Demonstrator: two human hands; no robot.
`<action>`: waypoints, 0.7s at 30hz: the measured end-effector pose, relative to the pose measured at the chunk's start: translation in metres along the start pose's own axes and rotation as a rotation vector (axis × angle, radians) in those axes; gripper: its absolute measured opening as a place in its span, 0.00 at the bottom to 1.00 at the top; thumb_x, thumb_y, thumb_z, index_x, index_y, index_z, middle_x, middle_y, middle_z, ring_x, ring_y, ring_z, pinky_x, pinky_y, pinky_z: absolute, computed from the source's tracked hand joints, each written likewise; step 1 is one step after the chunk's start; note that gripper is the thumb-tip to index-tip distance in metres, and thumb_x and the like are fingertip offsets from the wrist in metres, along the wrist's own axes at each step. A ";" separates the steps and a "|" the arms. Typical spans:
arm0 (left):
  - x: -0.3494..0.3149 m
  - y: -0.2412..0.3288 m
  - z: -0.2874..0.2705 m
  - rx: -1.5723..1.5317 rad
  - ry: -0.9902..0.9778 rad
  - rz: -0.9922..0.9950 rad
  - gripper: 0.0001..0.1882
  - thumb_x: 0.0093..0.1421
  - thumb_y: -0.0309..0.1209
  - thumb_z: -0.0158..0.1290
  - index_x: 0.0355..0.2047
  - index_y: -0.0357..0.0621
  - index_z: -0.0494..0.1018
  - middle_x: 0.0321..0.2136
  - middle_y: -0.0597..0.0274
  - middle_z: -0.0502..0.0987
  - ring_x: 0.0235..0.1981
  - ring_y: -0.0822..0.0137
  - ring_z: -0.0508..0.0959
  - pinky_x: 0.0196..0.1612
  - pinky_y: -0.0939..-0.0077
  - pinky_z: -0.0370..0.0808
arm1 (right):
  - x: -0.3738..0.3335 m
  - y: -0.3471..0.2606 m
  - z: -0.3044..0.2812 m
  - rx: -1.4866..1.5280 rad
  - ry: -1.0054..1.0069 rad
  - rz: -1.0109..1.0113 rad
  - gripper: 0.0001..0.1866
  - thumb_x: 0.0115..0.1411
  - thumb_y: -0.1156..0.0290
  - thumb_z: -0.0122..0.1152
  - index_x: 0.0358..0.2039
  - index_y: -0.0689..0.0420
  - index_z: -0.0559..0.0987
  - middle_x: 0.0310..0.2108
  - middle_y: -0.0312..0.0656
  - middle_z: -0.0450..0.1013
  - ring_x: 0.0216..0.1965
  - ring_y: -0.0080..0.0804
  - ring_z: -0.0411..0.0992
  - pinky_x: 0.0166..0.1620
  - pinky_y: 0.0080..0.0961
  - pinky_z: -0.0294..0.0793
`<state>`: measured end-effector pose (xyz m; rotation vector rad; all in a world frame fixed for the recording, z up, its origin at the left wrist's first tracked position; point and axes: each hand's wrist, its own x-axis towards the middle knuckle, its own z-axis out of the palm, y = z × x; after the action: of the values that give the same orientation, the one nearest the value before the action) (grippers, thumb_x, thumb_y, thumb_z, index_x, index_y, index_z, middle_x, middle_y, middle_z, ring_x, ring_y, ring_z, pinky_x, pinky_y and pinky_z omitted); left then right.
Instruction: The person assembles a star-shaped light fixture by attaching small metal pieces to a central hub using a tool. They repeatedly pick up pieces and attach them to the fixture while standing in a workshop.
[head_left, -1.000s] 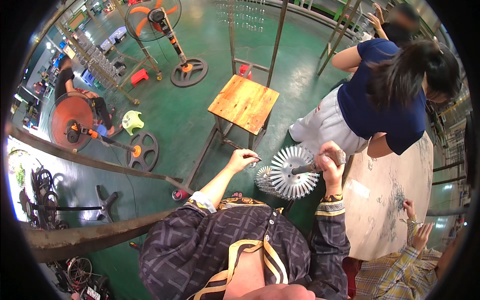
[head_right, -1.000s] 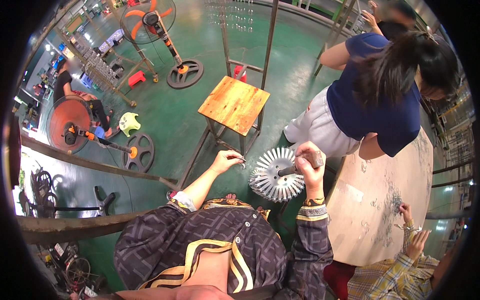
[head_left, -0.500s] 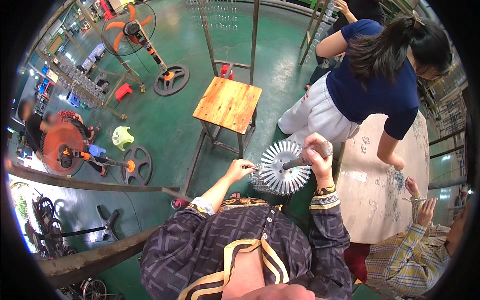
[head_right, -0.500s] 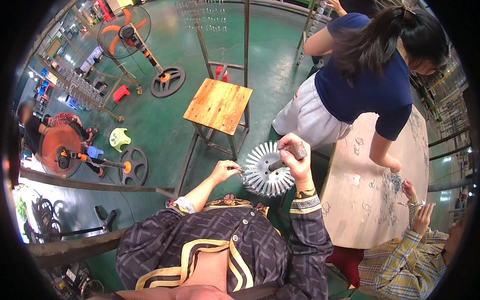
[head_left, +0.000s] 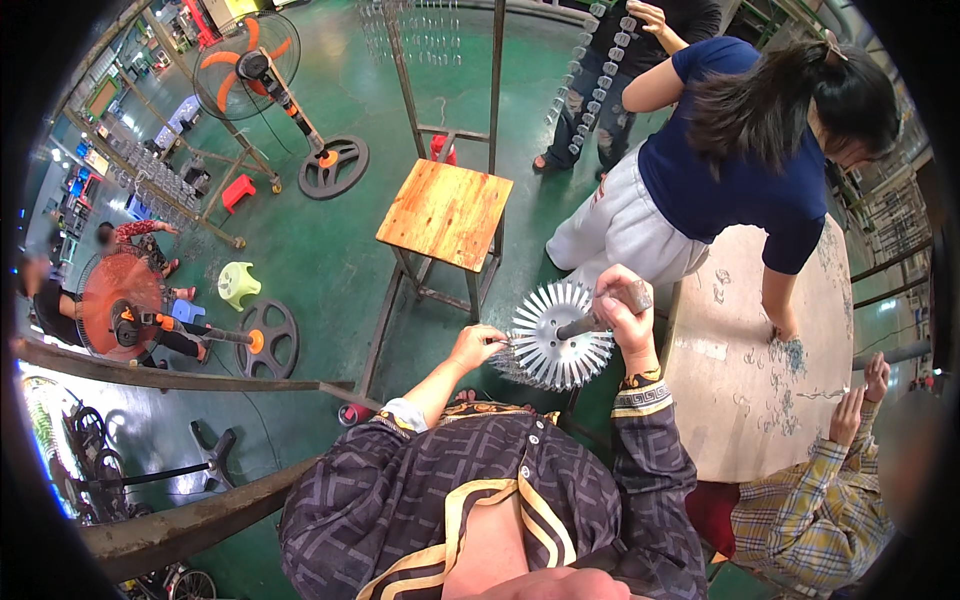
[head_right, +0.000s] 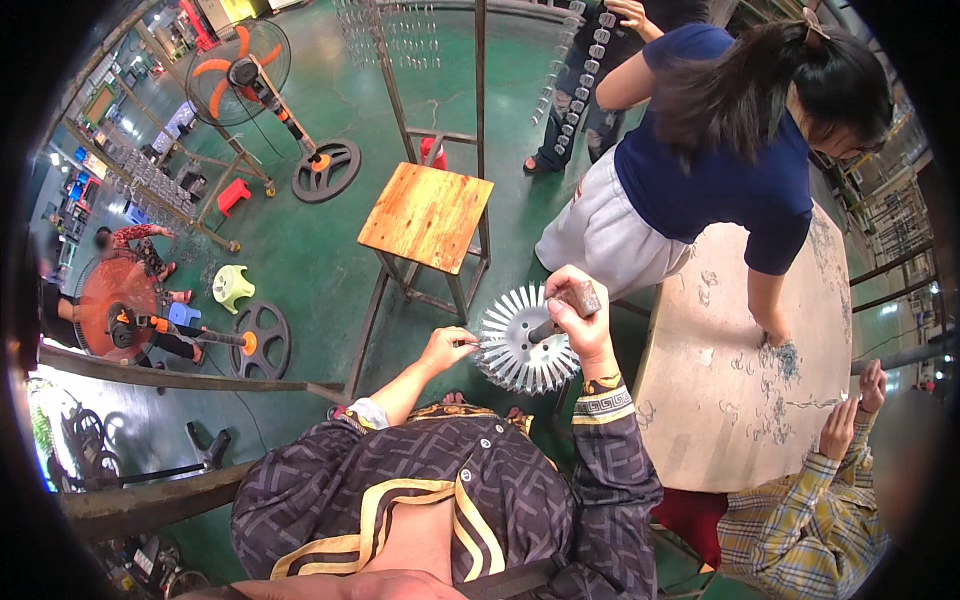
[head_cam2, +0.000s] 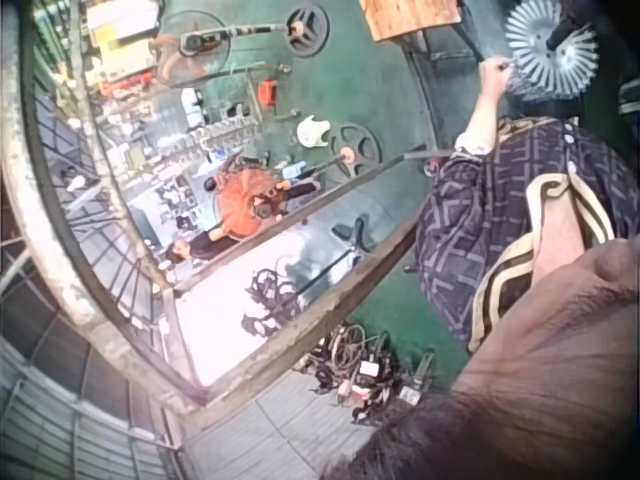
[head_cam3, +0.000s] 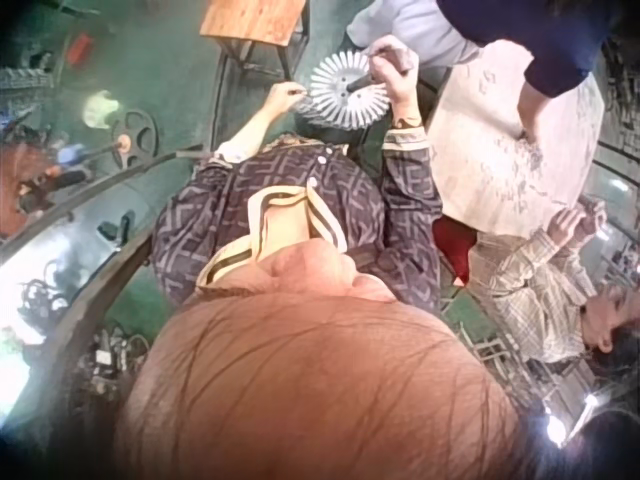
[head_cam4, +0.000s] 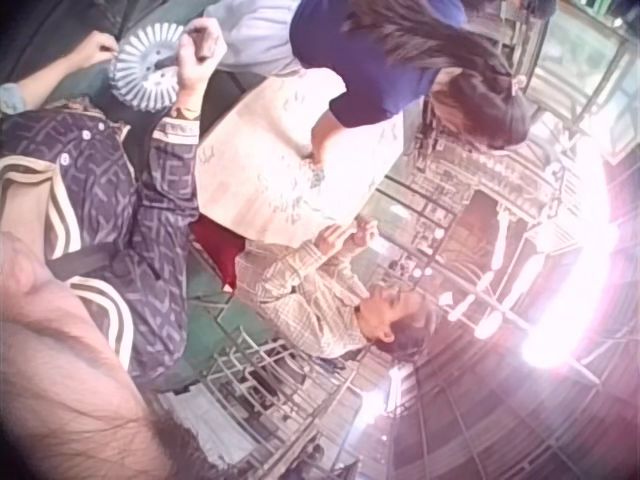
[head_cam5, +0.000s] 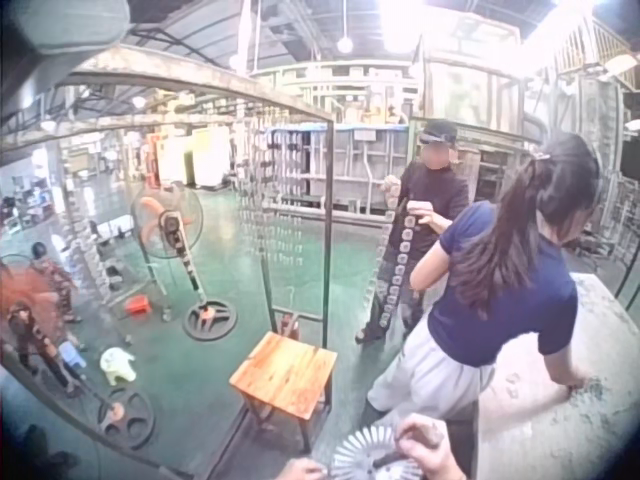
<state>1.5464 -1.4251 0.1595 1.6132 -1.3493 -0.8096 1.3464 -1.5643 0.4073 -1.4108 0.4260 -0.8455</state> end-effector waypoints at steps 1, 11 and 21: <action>0.001 0.001 0.000 0.016 0.009 0.008 0.09 0.46 0.27 0.61 0.30 0.40 0.79 0.27 0.58 0.79 0.25 0.67 0.76 0.31 0.75 0.72 | 0.001 -0.001 0.000 -0.004 -0.005 -0.001 0.09 0.48 0.71 0.57 0.26 0.63 0.71 0.19 0.30 0.64 0.19 0.12 0.59 0.23 0.12 0.57; 0.000 -0.001 0.012 0.070 0.022 0.030 0.09 0.46 0.28 0.59 0.31 0.42 0.79 0.29 0.58 0.79 0.27 0.63 0.78 0.31 0.72 0.74 | 0.001 -0.004 0.002 -0.013 -0.001 -0.007 0.09 0.48 0.71 0.57 0.26 0.63 0.71 0.19 0.31 0.64 0.19 0.13 0.61 0.23 0.12 0.58; 0.046 0.026 -0.053 0.074 0.189 0.130 0.09 0.49 0.22 0.57 0.33 0.41 0.78 0.29 0.59 0.79 0.31 0.67 0.79 0.34 0.75 0.74 | 0.000 -0.004 0.001 -0.021 0.004 -0.008 0.08 0.48 0.70 0.57 0.25 0.62 0.72 0.18 0.30 0.65 0.19 0.13 0.60 0.23 0.12 0.57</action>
<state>1.5921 -1.4603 0.2071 1.5973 -1.3449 -0.5216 1.3459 -1.5632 0.4117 -1.4310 0.4338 -0.8532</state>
